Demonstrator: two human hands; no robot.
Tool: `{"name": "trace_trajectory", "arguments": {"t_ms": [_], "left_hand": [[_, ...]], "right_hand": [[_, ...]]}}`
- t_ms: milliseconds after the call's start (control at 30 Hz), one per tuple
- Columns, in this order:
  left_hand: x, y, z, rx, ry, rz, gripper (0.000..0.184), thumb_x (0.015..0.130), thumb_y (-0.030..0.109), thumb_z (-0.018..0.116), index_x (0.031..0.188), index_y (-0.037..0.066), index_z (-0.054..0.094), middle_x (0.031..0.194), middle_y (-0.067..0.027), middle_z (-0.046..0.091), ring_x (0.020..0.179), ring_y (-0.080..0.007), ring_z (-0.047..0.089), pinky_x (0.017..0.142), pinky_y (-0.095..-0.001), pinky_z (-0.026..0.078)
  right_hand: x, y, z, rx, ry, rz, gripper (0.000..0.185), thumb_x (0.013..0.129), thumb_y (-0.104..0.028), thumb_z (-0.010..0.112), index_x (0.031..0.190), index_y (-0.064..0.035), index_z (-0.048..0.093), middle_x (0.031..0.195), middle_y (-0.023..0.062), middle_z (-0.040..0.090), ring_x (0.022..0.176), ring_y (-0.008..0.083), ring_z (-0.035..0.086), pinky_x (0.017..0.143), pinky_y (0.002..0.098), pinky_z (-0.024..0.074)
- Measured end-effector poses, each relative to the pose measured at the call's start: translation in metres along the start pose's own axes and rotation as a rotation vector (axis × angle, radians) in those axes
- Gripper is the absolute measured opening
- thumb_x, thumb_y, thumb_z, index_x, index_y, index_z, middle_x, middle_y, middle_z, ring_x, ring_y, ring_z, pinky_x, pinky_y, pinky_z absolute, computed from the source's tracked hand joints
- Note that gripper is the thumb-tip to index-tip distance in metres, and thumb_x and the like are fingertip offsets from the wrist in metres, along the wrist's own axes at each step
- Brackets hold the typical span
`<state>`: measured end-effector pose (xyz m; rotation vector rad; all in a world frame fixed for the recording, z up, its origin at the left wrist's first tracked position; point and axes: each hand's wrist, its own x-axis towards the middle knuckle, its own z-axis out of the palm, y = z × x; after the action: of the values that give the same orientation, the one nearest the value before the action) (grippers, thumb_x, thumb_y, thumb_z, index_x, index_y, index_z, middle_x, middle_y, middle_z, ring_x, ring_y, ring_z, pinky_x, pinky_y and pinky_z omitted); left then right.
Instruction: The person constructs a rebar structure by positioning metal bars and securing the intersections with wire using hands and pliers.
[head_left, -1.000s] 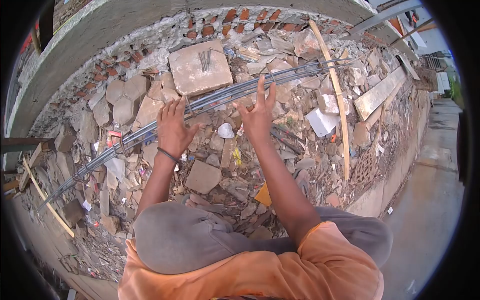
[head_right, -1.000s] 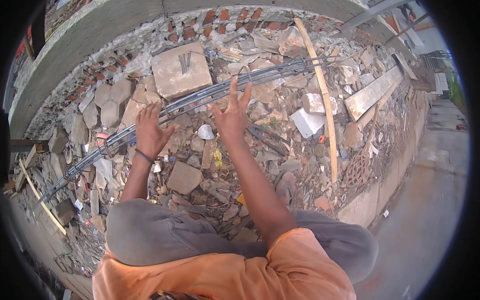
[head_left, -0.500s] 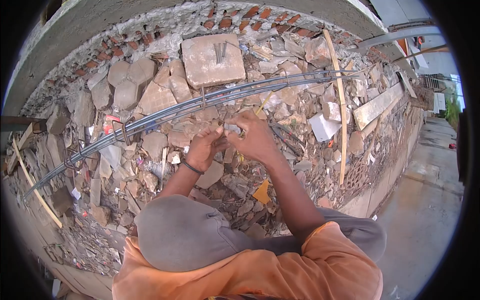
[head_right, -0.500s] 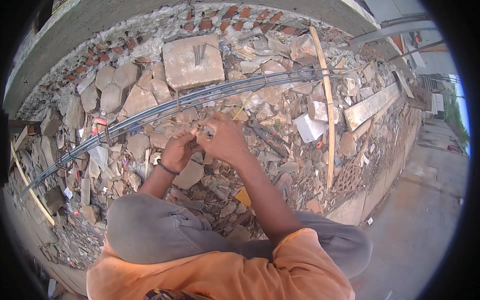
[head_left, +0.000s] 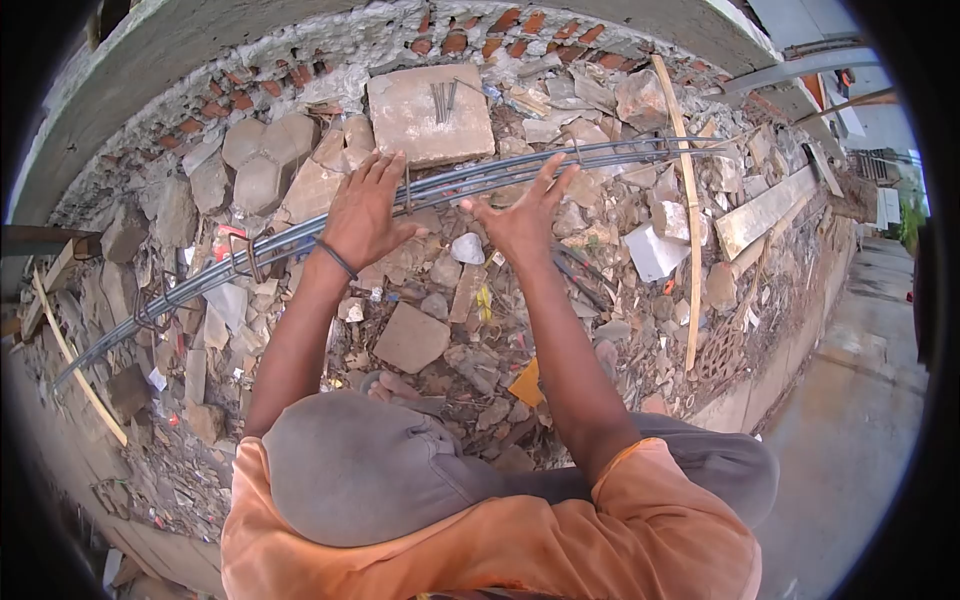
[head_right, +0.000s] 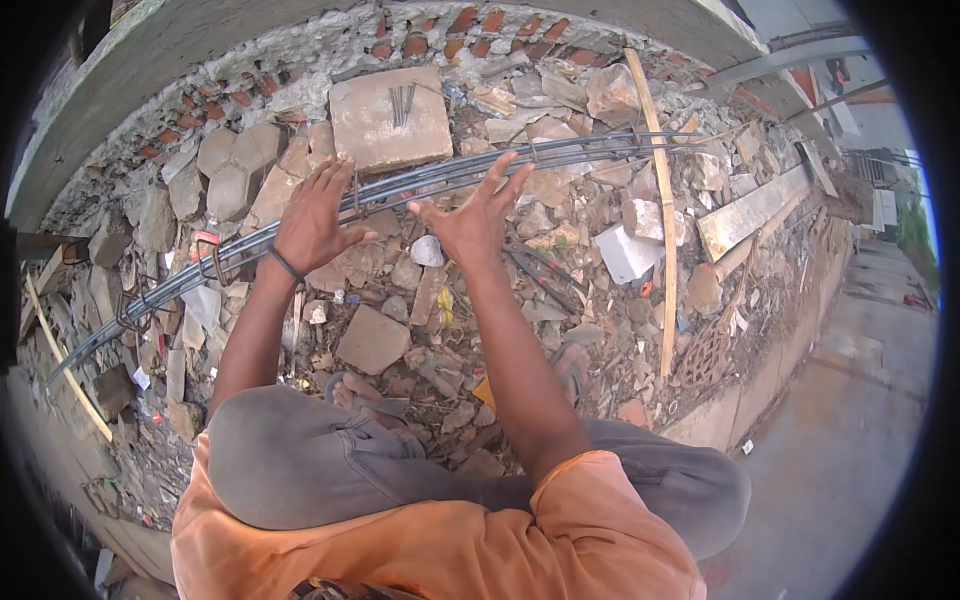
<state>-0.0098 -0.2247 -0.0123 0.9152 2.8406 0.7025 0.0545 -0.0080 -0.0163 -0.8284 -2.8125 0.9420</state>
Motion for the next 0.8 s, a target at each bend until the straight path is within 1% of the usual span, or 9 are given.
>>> {"name": "trace_trajectory", "arguments": {"t_ms": [100,200,300,400,500,600,700,800], "left_hand": [[0.001,-0.001,0.003,-0.046,-0.047,-0.01,0.092,0.069,0.031,0.083,0.143,0.001,0.037,0.138,-0.0221,0.048,0.13,-0.0359,0.045,0.108,-0.0438,0.036],[0.002,-0.003,0.004,-0.056,-0.025,0.028,0.091,0.07,0.028,0.082,0.144,0.004,0.036,0.137,-0.0204,0.051,0.127,-0.0375,0.047,0.107,-0.0436,0.038],[0.005,0.001,-0.007,-0.124,-0.105,0.062,0.086,0.07,0.021,0.082,0.143,0.007,0.039,0.139,-0.0184,0.049,0.13,-0.0364,0.045,0.108,-0.0432,0.038],[0.012,-0.012,-0.012,-0.267,-0.122,0.223,0.083,0.07,0.014,0.082,0.142,0.008,0.041,0.142,-0.0173,0.047,0.133,-0.035,0.043,0.111,-0.0422,0.036],[0.024,-0.024,-0.013,-0.243,-0.22,0.333,0.083,0.069,0.012,0.082,0.141,0.005,0.042,0.144,-0.0188,0.045,0.135,-0.0338,0.04,0.113,-0.0409,0.034],[0.029,-0.026,-0.021,-0.241,-0.248,0.263,0.078,0.07,0.014,0.081,0.139,0.002,0.045,0.142,-0.0209,0.046,0.134,-0.0349,0.042,0.112,-0.0402,0.035],[0.027,-0.024,-0.02,-0.216,-0.254,0.158,0.071,0.074,0.015,0.079,0.135,-0.001,0.047,0.138,-0.0232,0.049,0.13,-0.0364,0.046,0.109,-0.0405,0.038],[0.023,-0.019,-0.008,-0.289,-0.147,0.128,0.066,0.076,0.016,0.076,0.134,-0.001,0.049,0.135,-0.0244,0.052,0.126,-0.0378,0.05,0.106,-0.0409,0.041]], "right_hand": [[0.002,0.004,0.003,0.014,0.028,-0.033,0.15,0.058,-0.051,0.089,0.149,-0.0121,-0.024,0.152,0.0301,-0.023,0.144,0.048,-0.006,0.114,0.052,0.029],[0.005,0.0,0.002,0.02,-0.015,0.03,0.151,0.057,-0.054,0.088,0.149,-0.0126,-0.024,0.152,0.0297,-0.023,0.145,0.0479,-0.003,0.113,0.0514,0.0306],[0.006,-0.008,-0.002,0.034,-0.056,0.076,0.151,0.057,-0.055,0.088,0.149,-0.013,-0.025,0.152,0.0296,-0.024,0.144,0.0483,0.001,0.112,0.0504,0.0329],[0.006,-0.011,-0.001,0.023,-0.051,0.086,0.151,0.057,-0.054,0.088,0.149,-0.0131,-0.024,0.152,0.0288,-0.025,0.144,0.0484,0.004,0.111,0.0497,0.0347],[0.007,-0.011,0.002,-0.005,-0.029,0.087,0.151,0.057,-0.052,0.089,0.149,-0.0136,-0.024,0.152,0.0282,-0.025,0.144,0.0484,0.005,0.112,0.0498,0.0347],[0.008,-0.012,-0.001,0.061,-0.052,0.102,0.151,0.057,-0.051,0.09,0.149,-0.0147,-0.024,0.152,0.0283,-0.026,0.144,0.0485,0.005,0.111,0.0498,0.0353],[0.009,-0.009,0.003,0.06,-0.013,0.078,0.15,0.057,-0.051,0.09,0.15,-0.0156,-0.023,0.152,0.0285,-0.026,0.144,0.0491,0.007,0.11,0.0498,0.0362],[0.009,-0.009,0.004,0.062,-0.007,0.072,0.151,0.056,-0.052,0.09,0.15,-0.0159,-0.023,0.152,0.0296,-0.025,0.143,0.0496,0.008,0.11,0.0499,0.0368]]}}
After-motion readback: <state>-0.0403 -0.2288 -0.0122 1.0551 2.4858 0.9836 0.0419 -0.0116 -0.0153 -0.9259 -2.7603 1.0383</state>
